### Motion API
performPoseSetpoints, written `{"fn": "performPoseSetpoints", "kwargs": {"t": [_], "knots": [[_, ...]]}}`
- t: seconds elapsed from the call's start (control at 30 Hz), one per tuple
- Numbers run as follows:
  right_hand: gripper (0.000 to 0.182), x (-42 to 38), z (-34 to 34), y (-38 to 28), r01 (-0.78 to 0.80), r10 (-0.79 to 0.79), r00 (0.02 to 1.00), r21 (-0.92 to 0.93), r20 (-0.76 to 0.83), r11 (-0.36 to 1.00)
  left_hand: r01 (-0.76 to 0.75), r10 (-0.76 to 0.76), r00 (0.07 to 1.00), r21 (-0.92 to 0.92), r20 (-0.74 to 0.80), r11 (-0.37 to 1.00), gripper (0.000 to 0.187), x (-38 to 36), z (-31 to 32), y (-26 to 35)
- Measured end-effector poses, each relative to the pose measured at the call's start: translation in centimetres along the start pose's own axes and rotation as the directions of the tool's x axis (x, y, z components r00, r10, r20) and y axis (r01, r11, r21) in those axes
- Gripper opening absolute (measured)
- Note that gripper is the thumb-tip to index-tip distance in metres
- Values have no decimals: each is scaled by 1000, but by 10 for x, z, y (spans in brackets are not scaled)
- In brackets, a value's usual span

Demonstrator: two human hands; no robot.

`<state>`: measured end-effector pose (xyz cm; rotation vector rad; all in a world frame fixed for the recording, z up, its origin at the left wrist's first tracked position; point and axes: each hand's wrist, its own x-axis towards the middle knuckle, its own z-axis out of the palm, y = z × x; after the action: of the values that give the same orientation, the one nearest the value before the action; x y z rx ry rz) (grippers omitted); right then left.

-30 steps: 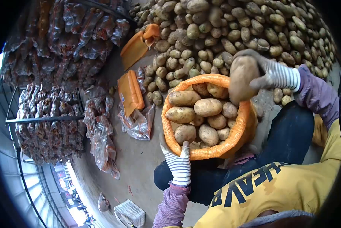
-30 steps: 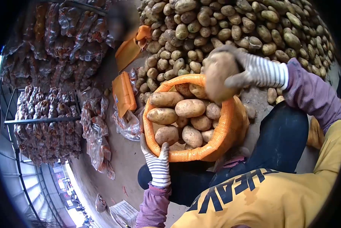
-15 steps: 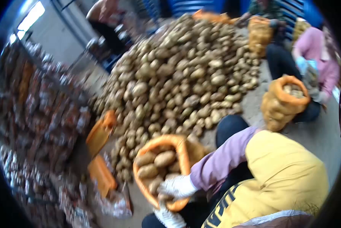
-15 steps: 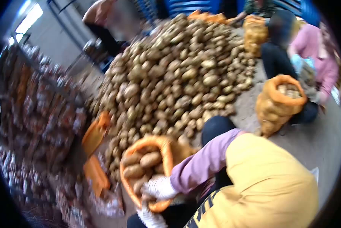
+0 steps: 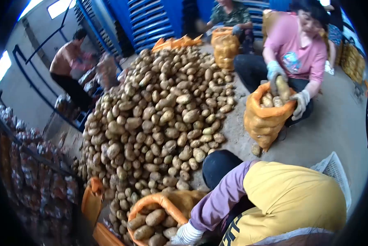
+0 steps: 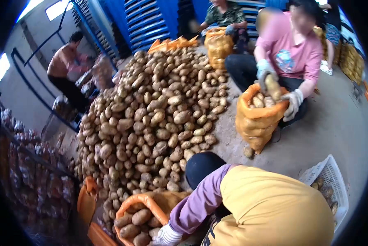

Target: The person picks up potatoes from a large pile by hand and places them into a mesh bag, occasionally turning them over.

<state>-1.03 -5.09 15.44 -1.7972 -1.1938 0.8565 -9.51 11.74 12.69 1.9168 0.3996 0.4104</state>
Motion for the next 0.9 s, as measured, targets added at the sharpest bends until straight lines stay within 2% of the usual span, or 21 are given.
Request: {"fn": "performPoseSetpoints", "kwargs": {"t": [0.07,0.1,0.13,0.17,0.2,0.23,0.27,0.3,0.33,0.4,0.43,0.47,0.53,0.6,0.63,0.67,0.73,0.77,0.8,0.87,0.9], "knots": [[38,10,30,23,-103,138,973,187,-186,977,-192,199,980,232,-8,954,59,-12,-23,-9],[36,7,39,29,-56,71,974,77,-214,995,-280,288,957,385,37,879,59,-20,-40,-9],[33,-4,31,17,-13,4,970,-36,-241,999,-242,164,970,633,180,736,66,-26,-51,18],[25,-8,44,24,51,-224,950,-603,-216,796,-351,246,935,750,254,561,62,-27,-49,41],[20,-16,53,24,63,-425,858,-764,-287,643,-452,248,891,790,380,415,63,-25,-51,55],[20,-21,54,25,123,-441,855,-720,-272,683,-605,312,794,730,522,317,70,-19,-52,56],[23,-26,53,23,182,-387,896,-618,-216,765,-666,189,742,676,643,316,78,-13,-46,67],[25,-30,49,17,149,-314,932,-600,-180,786,-720,106,668,605,736,339,83,-5,-38,67],[26,-35,38,13,130,-221,967,-500,-127,856,-731,88,623,539,777,418,77,1,-33,62],[30,-51,10,0,131,-176,984,-503,-42,854,-844,152,526,492,837,213,70,12,-37,46],[32,-54,10,16,210,-289,956,-571,-51,794,-812,186,571,516,800,272,64,13,-36,45],[34,-57,12,34,272,-395,917,-639,-55,719,-807,203,577,515,791,289,59,17,-36,42],[34,-53,-20,25,229,-322,945,-598,-52,768,-817,245,555,465,795,341,53,22,-37,36],[30,-43,-29,37,189,-313,949,-744,-27,640,-821,253,536,427,805,380,52,25,-35,36],[21,-39,-33,38,196,-331,943,-744,-35,639,-821,255,519,393,816,414,51,25,-34,38],[21,-42,-31,33,187,-321,946,-748,-37,636,-824,265,514,384,816,417,51,26,-36,39],[15,-53,-27,13,281,-282,953,-673,112,684,-776,238,556,396,796,490,52,26,-43,38],[13,-61,-27,5,331,-360,928,-659,98,675,-786,250,547,386,799,483,53,27,-44,37],[13,-62,-27,1,294,-267,954,-614,139,732,-791,261,536,369,803,488,53,26,-46,40],[13,-62,-23,7,321,-318,941,-609,118,725,-782,198,523,375,829,498,56,26,-38,55],[14,-57,-16,9,346,-390,919,-604,63,718,-798,170,511,391,843,458,62,24,-39,53]]}}
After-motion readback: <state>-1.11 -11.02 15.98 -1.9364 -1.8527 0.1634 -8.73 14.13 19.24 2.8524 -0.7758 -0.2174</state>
